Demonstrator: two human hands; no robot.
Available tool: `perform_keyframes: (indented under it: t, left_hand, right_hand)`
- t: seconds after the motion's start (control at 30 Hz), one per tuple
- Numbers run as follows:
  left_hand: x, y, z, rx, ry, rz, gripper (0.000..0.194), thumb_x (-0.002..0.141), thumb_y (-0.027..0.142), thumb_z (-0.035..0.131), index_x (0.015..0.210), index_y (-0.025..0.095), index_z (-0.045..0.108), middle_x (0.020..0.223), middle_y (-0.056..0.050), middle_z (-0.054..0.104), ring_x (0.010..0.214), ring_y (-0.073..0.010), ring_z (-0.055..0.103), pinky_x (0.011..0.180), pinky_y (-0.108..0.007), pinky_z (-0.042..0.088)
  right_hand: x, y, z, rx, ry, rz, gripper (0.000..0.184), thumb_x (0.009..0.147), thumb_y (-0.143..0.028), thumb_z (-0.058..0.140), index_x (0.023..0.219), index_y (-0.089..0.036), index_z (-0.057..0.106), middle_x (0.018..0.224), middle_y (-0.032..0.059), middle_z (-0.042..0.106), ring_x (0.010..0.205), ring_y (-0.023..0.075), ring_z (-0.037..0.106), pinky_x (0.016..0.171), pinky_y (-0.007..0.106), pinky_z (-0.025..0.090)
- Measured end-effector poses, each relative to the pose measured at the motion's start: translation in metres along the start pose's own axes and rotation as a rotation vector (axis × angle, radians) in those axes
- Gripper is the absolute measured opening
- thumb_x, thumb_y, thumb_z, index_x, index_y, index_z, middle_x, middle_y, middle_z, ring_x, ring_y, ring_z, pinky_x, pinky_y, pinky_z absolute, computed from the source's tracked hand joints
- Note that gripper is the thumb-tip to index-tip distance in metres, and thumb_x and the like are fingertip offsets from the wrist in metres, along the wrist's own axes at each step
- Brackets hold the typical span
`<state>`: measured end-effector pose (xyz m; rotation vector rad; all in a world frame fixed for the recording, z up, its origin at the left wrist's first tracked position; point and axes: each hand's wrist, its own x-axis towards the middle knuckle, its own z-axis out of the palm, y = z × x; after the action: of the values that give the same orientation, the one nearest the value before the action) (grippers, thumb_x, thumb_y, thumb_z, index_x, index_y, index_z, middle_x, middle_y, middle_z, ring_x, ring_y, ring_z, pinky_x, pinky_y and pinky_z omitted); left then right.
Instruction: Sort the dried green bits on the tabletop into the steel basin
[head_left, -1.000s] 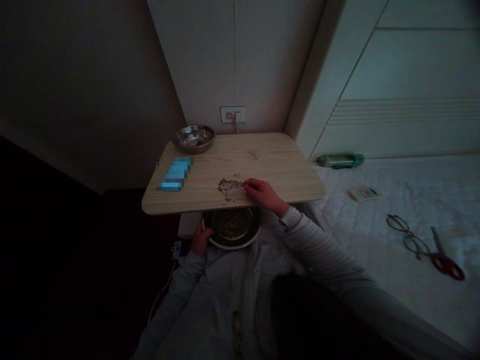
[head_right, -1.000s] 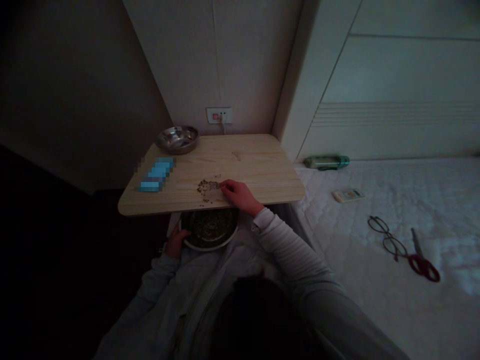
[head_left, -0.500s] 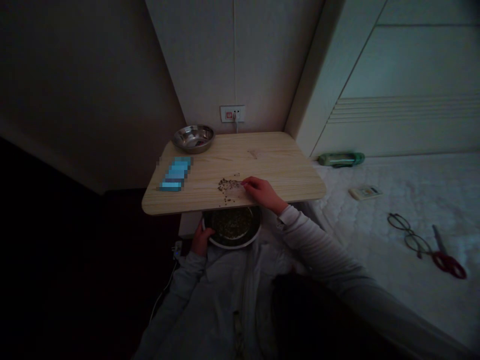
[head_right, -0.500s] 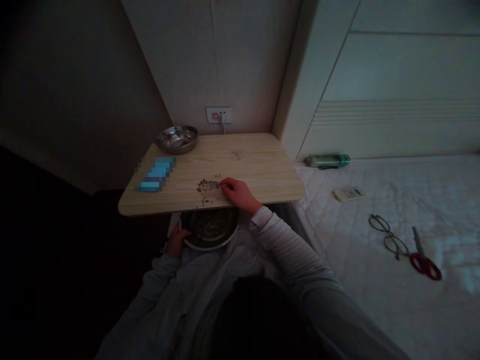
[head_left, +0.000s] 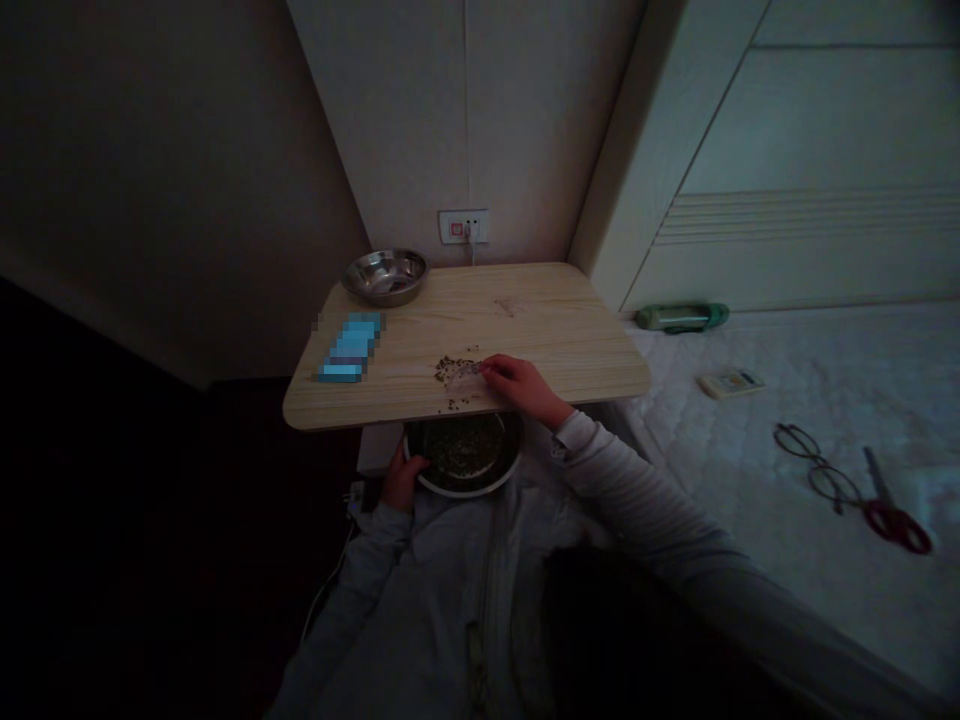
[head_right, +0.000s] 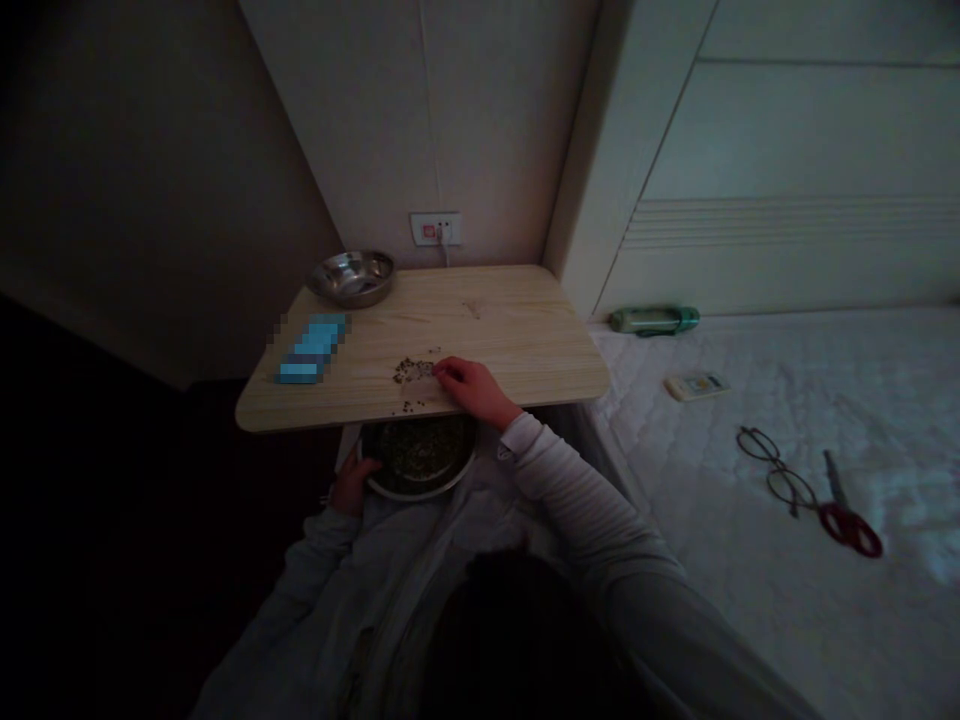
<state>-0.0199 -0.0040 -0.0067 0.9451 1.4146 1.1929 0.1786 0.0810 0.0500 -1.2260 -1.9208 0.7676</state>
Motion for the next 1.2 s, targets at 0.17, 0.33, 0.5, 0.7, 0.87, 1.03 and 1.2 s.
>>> perform_keyframes:
  t: [0.17, 0.33, 0.5, 0.7, 0.87, 1.03, 1.2]
  left_hand:
    - [-0.002, 0.006, 0.002, 0.028, 0.022, -0.023, 0.045, 0.049, 0.017, 0.047, 0.093, 0.015, 0.057, 0.071, -0.001, 0.06, 0.075, -0.0176, 0.052, 0.069, -0.026, 0.04]
    - [-0.003, 0.007, 0.002, 0.026, 0.022, -0.031, 0.045, 0.049, 0.017, 0.048, 0.093, 0.016, 0.057, 0.071, -0.001, 0.061, 0.078, -0.0179, 0.052, 0.069, -0.025, 0.04]
    - [-0.001, 0.006, 0.002, 0.037, 0.036, -0.019, 0.044, 0.048, 0.017, 0.048, 0.09, 0.016, 0.057, 0.072, -0.001, 0.06, 0.08, -0.0185, 0.052, 0.072, -0.026, 0.04]
    - [0.001, 0.001, 0.001, 0.018, 0.02, -0.017, 0.044, 0.047, 0.018, 0.048, 0.09, 0.016, 0.057, 0.073, -0.001, 0.06, 0.079, -0.0186, 0.052, 0.074, -0.028, 0.039]
    - [0.002, -0.002, 0.0, 0.003, 0.002, -0.024, 0.041, 0.049, 0.019, 0.048, 0.089, 0.017, 0.057, 0.076, -0.001, 0.06, 0.082, -0.0179, 0.051, 0.075, -0.027, 0.038]
    - [0.003, -0.002, 0.0, 0.021, -0.01, -0.007, 0.037, 0.049, 0.018, 0.047, 0.084, 0.017, 0.058, 0.076, -0.001, 0.06, 0.08, -0.018, 0.052, 0.073, -0.027, 0.039]
    - [0.0, 0.001, 0.0, 0.044, 0.01, -0.006, 0.032, 0.05, 0.018, 0.048, 0.081, 0.017, 0.059, 0.076, -0.001, 0.06, 0.083, -0.018, 0.051, 0.075, -0.026, 0.038]
  right_hand:
    - [0.0, -0.001, 0.002, 0.014, -0.055, -0.021, 0.024, 0.072, -0.026, 0.043, 0.086, -0.013, 0.057, 0.073, 0.0022, 0.058, 0.063, 0.0094, 0.047, 0.06, 0.021, 0.036]
    - [0.002, 0.002, 0.004, 0.006, -0.032, -0.017, 0.025, 0.073, -0.028, 0.042, 0.087, -0.014, 0.057, 0.067, 0.0006, 0.056, 0.059, 0.0088, 0.046, 0.058, 0.021, 0.035]
    - [0.001, 0.0, 0.005, 0.021, -0.068, -0.024, 0.024, 0.073, -0.028, 0.042, 0.087, -0.015, 0.057, 0.075, 0.0018, 0.058, 0.064, 0.0095, 0.048, 0.061, 0.022, 0.037]
    - [0.002, -0.001, 0.005, 0.044, -0.065, -0.009, 0.026, 0.073, -0.028, 0.042, 0.089, -0.014, 0.057, 0.078, 0.003, 0.059, 0.065, 0.0104, 0.05, 0.062, 0.023, 0.038]
    - [0.003, -0.002, 0.007, 0.047, -0.086, -0.034, 0.025, 0.073, -0.027, 0.042, 0.088, -0.014, 0.058, 0.084, 0.0034, 0.06, 0.073, 0.0113, 0.05, 0.069, 0.025, 0.038]
    - [0.002, -0.007, 0.008, 0.081, -0.122, -0.058, 0.024, 0.073, -0.026, 0.042, 0.086, -0.013, 0.058, 0.082, 0.0034, 0.06, 0.073, 0.0115, 0.051, 0.068, 0.024, 0.038]
    - [0.0, -0.008, 0.008, 0.126, -0.162, -0.079, 0.023, 0.072, -0.024, 0.043, 0.085, -0.013, 0.058, 0.084, 0.0031, 0.059, 0.076, 0.0116, 0.051, 0.07, 0.024, 0.037]
